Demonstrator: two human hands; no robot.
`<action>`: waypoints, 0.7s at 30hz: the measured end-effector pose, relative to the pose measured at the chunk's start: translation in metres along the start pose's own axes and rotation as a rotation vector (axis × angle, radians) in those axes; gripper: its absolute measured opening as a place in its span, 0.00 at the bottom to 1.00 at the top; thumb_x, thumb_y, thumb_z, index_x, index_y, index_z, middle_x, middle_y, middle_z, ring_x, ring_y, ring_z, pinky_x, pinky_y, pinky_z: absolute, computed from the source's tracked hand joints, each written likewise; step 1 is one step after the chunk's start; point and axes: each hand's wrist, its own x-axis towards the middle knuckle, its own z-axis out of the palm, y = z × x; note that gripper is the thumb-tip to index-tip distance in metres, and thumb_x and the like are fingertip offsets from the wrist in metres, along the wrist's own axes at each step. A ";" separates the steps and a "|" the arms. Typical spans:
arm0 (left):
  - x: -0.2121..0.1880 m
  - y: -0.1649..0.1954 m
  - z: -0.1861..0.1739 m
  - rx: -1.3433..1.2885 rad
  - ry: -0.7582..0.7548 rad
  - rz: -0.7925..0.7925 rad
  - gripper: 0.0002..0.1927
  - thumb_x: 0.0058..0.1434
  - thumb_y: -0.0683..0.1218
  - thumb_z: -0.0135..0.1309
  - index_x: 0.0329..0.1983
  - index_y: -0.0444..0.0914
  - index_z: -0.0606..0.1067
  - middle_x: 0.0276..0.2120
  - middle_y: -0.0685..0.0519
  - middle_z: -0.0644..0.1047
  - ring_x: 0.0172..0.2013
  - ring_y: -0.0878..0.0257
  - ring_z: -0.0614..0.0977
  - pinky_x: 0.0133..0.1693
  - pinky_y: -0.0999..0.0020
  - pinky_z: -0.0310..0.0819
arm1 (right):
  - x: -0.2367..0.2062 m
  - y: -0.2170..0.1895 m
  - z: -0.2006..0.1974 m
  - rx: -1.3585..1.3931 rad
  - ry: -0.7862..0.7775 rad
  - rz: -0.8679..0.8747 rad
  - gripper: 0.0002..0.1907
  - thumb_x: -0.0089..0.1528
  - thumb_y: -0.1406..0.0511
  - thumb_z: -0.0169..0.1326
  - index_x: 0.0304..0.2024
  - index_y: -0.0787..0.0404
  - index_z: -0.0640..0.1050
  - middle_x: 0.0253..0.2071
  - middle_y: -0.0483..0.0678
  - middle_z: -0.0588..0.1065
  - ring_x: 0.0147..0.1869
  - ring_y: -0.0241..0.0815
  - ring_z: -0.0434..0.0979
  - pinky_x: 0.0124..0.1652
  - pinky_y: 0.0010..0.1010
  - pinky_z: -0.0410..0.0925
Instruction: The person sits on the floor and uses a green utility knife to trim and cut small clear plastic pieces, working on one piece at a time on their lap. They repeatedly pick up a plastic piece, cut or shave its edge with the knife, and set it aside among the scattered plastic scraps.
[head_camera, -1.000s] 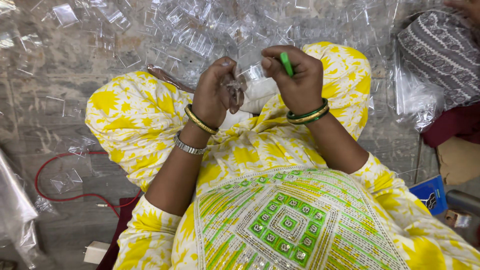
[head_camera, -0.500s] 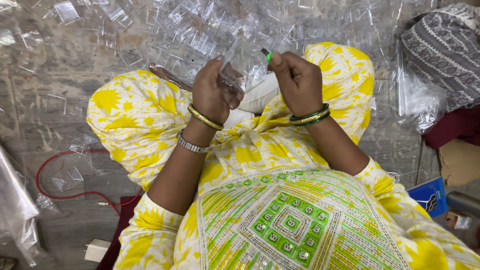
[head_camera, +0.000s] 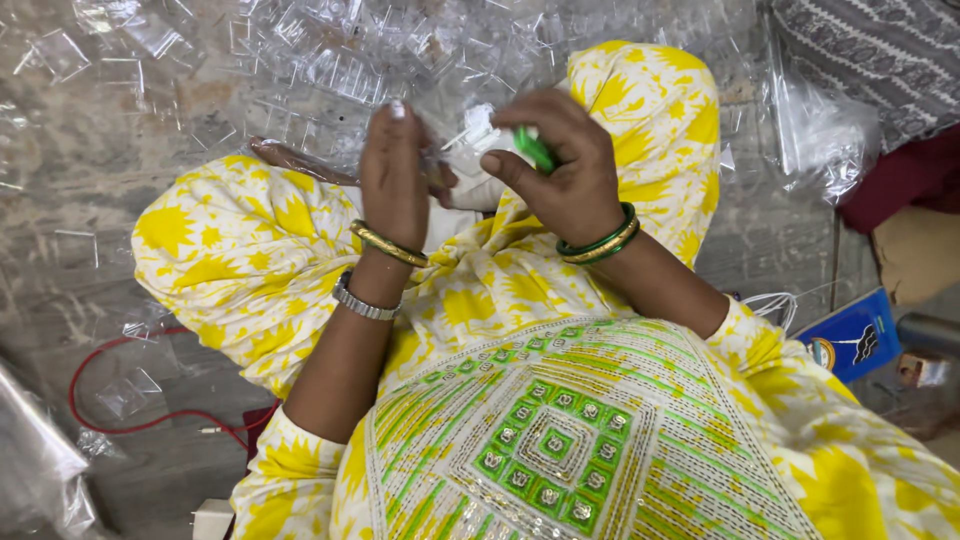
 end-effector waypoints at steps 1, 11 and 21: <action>0.000 -0.002 0.003 -0.024 -0.031 -0.037 0.16 0.76 0.55 0.37 0.43 0.39 0.67 0.35 0.52 0.72 0.24 0.65 0.80 0.19 0.72 0.73 | -0.006 0.008 0.001 0.091 -0.054 0.092 0.09 0.65 0.72 0.64 0.47 0.65 0.79 0.44 0.48 0.78 0.49 0.37 0.78 0.49 0.28 0.72; 0.065 -0.030 -0.087 1.299 0.299 0.166 0.23 0.66 0.57 0.60 0.59 0.41 0.72 0.61 0.42 0.69 0.60 0.45 0.73 0.66 0.43 0.61 | -0.070 0.169 -0.167 -0.257 0.642 0.226 0.08 0.69 0.80 0.58 0.45 0.66 0.76 0.41 0.44 0.75 0.44 0.35 0.75 0.46 0.30 0.74; 0.076 -0.059 -0.081 1.656 0.115 -0.353 0.35 0.57 0.61 0.63 0.65 0.46 0.68 0.70 0.41 0.56 0.70 0.38 0.56 0.67 0.29 0.36 | -0.184 0.218 -0.162 -0.899 0.424 0.563 0.06 0.59 0.73 0.60 0.38 0.62 0.81 0.34 0.54 0.78 0.35 0.52 0.77 0.37 0.41 0.69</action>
